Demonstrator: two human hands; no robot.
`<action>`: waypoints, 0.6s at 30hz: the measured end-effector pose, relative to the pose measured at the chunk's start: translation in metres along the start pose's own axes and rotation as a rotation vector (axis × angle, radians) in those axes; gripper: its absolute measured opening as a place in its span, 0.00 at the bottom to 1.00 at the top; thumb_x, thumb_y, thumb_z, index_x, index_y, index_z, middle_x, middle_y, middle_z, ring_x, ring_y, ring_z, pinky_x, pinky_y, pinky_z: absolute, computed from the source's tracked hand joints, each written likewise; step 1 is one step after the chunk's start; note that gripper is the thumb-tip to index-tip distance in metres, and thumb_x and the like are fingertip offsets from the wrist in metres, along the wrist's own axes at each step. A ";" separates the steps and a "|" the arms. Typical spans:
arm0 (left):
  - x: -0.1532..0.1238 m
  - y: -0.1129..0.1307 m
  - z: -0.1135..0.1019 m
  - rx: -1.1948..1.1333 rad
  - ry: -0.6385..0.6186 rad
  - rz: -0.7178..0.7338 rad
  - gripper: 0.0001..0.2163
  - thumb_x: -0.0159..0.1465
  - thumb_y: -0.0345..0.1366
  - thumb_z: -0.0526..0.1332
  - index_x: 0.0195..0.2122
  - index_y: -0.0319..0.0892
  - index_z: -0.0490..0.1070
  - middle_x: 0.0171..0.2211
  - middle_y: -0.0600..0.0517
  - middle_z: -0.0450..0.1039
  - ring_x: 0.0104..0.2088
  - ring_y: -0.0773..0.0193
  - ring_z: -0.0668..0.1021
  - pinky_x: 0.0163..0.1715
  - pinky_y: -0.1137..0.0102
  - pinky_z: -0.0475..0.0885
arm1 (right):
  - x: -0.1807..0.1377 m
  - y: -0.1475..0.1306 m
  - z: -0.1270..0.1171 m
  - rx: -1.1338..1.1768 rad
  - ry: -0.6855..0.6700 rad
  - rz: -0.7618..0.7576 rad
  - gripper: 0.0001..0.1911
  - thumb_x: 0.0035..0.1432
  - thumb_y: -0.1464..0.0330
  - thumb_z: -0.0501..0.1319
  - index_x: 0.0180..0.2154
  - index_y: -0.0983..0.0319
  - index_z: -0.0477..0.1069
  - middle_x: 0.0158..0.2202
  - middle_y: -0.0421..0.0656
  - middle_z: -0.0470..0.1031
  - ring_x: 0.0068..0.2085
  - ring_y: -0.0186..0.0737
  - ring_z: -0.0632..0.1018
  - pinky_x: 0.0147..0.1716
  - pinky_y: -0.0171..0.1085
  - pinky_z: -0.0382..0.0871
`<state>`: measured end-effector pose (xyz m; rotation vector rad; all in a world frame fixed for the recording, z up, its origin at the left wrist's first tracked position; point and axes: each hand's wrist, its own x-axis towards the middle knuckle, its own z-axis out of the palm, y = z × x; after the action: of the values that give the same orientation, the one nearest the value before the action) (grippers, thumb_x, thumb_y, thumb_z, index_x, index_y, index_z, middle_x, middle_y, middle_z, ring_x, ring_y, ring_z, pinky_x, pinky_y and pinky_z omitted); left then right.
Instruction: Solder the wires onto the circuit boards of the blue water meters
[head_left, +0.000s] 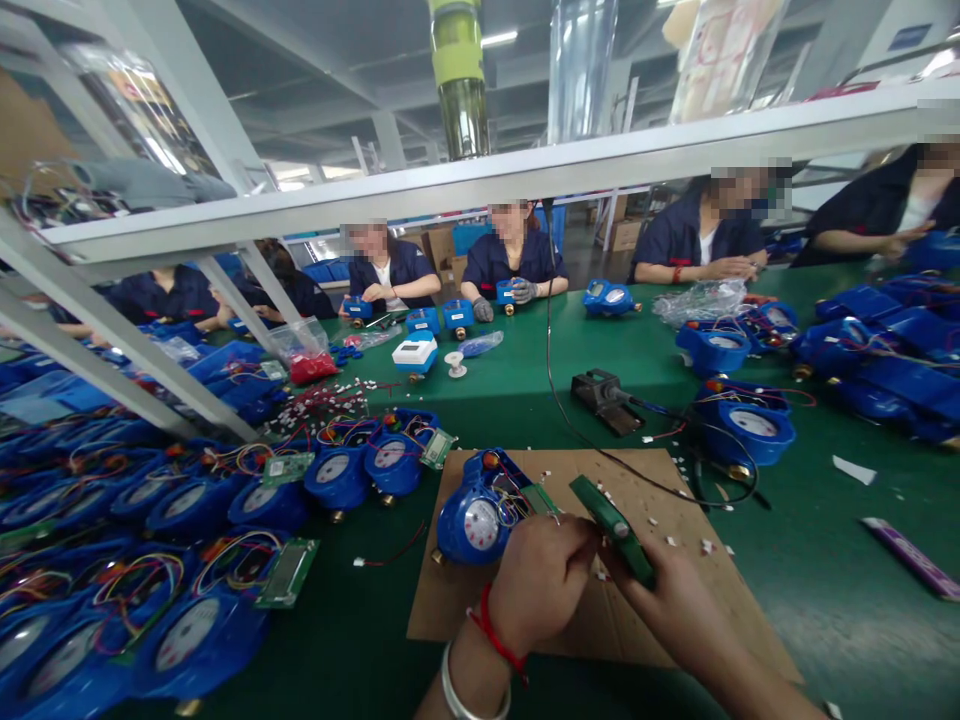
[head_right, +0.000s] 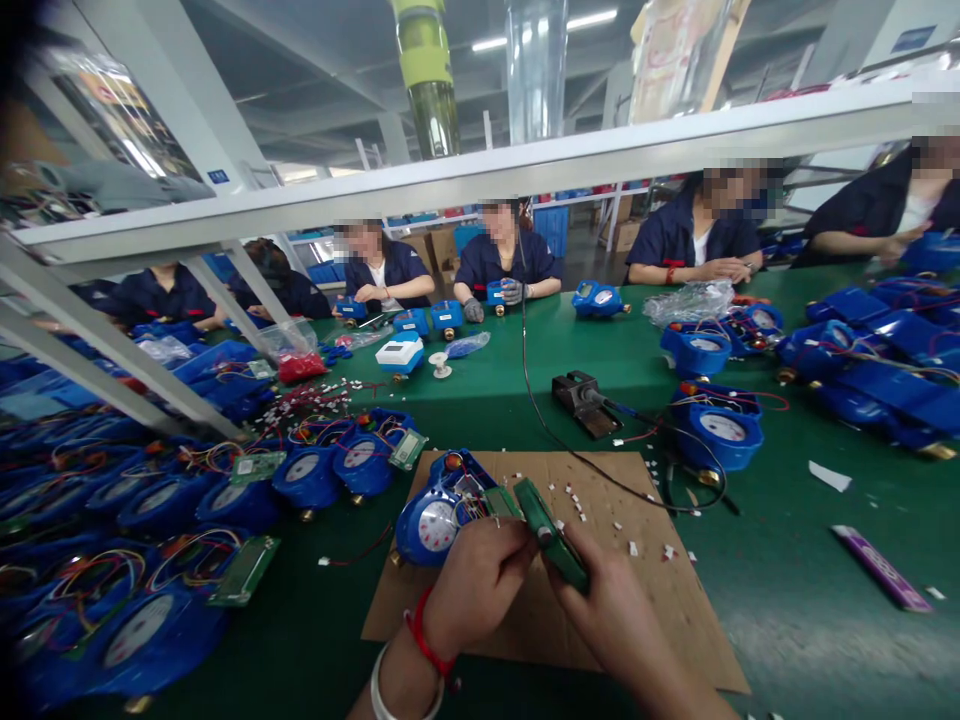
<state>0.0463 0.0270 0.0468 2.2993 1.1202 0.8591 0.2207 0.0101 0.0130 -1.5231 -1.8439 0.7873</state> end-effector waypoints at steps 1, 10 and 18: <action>0.000 0.000 0.000 0.012 0.006 0.008 0.08 0.66 0.29 0.54 0.35 0.41 0.73 0.33 0.50 0.79 0.36 0.59 0.80 0.34 0.68 0.70 | 0.000 -0.001 -0.001 0.025 0.018 0.041 0.12 0.59 0.61 0.54 0.32 0.60 0.70 0.29 0.46 0.76 0.33 0.48 0.77 0.33 0.40 0.66; -0.004 -0.005 0.000 0.110 0.158 0.073 0.10 0.70 0.34 0.51 0.43 0.42 0.72 0.38 0.49 0.79 0.37 0.60 0.79 0.36 0.66 0.72 | -0.023 0.004 -0.032 1.237 -0.476 0.296 0.16 0.56 0.59 0.62 0.41 0.64 0.69 0.31 0.43 0.68 0.35 0.40 0.72 0.39 0.41 0.65; -0.003 -0.005 0.000 0.313 0.210 0.226 0.10 0.70 0.33 0.50 0.42 0.41 0.70 0.34 0.50 0.78 0.33 0.61 0.78 0.32 0.66 0.71 | -0.039 -0.004 -0.042 1.420 -0.685 0.371 0.13 0.59 0.63 0.60 0.38 0.69 0.69 0.27 0.43 0.68 0.30 0.36 0.73 0.35 0.39 0.66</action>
<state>0.0419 0.0278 0.0426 2.6829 1.1658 1.0990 0.2569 -0.0265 0.0394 -0.5973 -0.7645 2.3066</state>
